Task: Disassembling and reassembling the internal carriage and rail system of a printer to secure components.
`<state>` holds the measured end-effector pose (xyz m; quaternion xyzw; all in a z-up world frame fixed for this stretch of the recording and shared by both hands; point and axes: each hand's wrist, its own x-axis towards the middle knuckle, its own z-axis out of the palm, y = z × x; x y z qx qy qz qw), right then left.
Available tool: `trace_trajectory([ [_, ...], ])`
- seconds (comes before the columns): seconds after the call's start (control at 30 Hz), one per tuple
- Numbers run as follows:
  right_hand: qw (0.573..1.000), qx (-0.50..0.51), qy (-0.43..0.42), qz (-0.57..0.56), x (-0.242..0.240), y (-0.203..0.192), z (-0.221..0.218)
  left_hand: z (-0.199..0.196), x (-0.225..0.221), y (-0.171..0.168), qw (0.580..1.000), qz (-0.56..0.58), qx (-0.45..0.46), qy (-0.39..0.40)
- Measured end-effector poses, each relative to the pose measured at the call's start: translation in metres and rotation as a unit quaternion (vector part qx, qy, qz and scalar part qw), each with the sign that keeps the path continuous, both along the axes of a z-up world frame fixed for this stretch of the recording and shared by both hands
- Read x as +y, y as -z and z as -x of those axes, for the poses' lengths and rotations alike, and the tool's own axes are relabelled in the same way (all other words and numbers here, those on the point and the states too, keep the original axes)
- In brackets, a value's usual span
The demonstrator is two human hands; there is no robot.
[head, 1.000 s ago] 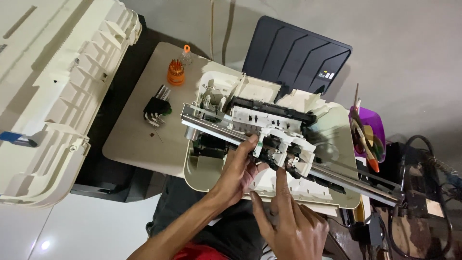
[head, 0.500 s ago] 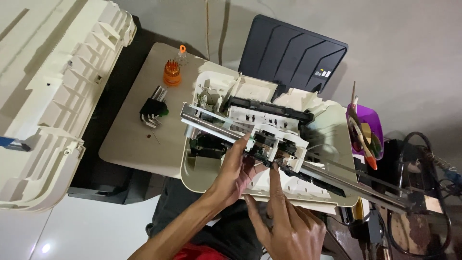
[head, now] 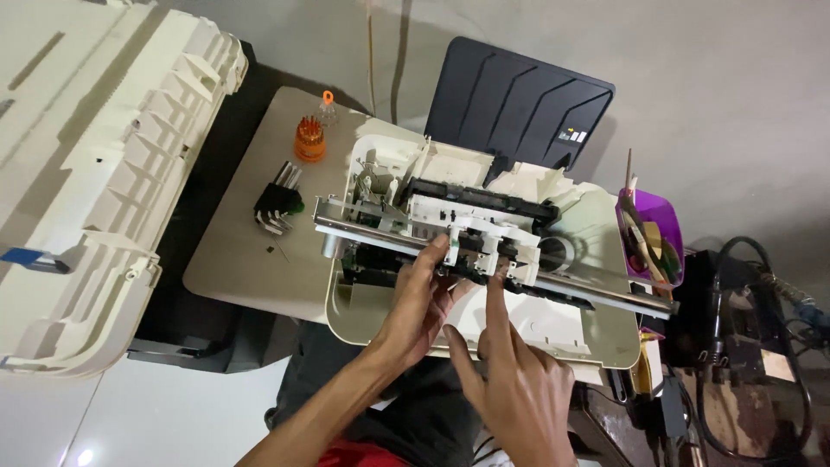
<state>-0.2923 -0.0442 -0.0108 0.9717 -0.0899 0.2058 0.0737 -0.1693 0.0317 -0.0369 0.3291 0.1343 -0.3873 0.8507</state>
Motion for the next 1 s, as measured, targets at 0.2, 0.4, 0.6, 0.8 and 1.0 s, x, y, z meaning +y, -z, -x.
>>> trace_trajectory([
  [0.2, 0.997, 0.012, 0.019, 0.075, 0.001, 0.005, 0.002, 0.002, 0.003, -0.003, 0.998, 0.052, -0.02, -0.008],
  [0.4, 0.997, 0.061, 0.018, 0.047, 0.002, 0.006, 0.009, -0.001, -0.004, 0.006, 0.997, 0.028, 0.064, -0.019],
  [0.6, 0.999, 0.025, 0.01, 0.025, 0.003, 0.002, 0.007, 0.0, -0.003, 0.018, 0.999, 0.015, 0.037, 0.016],
  [0.8, 0.997, 0.05, 0.015, 0.051, 0.001, 0.005, 0.003, 0.0, -0.005, 0.018, 1.0, 0.013, 0.006, 0.003],
  [1.0, 0.999, 0.046, 0.019, -0.008, -0.002, 0.005, 0.001, 0.002, 0.0, -0.004, 0.999, -0.015, -0.044, 0.011],
])
